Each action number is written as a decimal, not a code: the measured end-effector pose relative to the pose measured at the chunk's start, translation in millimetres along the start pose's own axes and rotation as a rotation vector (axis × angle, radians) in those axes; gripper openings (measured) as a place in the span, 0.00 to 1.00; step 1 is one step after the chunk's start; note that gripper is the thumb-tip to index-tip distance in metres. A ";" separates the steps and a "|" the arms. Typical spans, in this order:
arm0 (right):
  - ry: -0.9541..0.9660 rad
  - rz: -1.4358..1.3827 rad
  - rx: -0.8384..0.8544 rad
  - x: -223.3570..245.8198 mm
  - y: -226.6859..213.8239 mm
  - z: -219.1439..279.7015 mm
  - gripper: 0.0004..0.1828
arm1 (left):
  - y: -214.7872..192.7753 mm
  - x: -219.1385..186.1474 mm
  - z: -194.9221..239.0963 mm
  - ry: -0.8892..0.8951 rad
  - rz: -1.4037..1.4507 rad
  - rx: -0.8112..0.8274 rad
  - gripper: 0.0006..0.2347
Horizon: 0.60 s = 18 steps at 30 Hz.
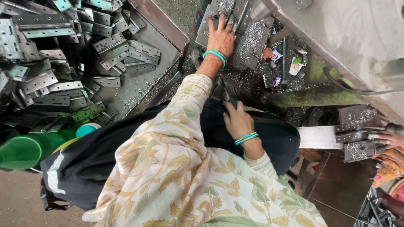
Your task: The person holds metal brackets one at a time under a drill press, operating the lever to drill holes in each piece and then placing them in a pile.
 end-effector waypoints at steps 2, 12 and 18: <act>0.057 0.037 0.073 -11.9 43.3 3.1 0.19 | 0.3 -3.4 1.7 0.002 0.005 -0.011 0.15; 0.015 -0.032 0.126 -23.1 101.7 3.7 0.27 | -1.6 0.6 -3.9 0.008 -0.035 -0.034 0.17; -0.054 -0.043 -0.037 -2.8 9.5 7.9 0.23 | -7.2 -6.7 13.0 0.041 -0.155 0.039 0.17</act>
Point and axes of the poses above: each hand's wrist, its own z-axis away from the middle knuckle, its own y-axis out of the palm, x = y × z, the point moved 5 cm from there along -z, towards the middle knuckle, and after that the axes turned 5 degrees about x, right-handed, at the moved point
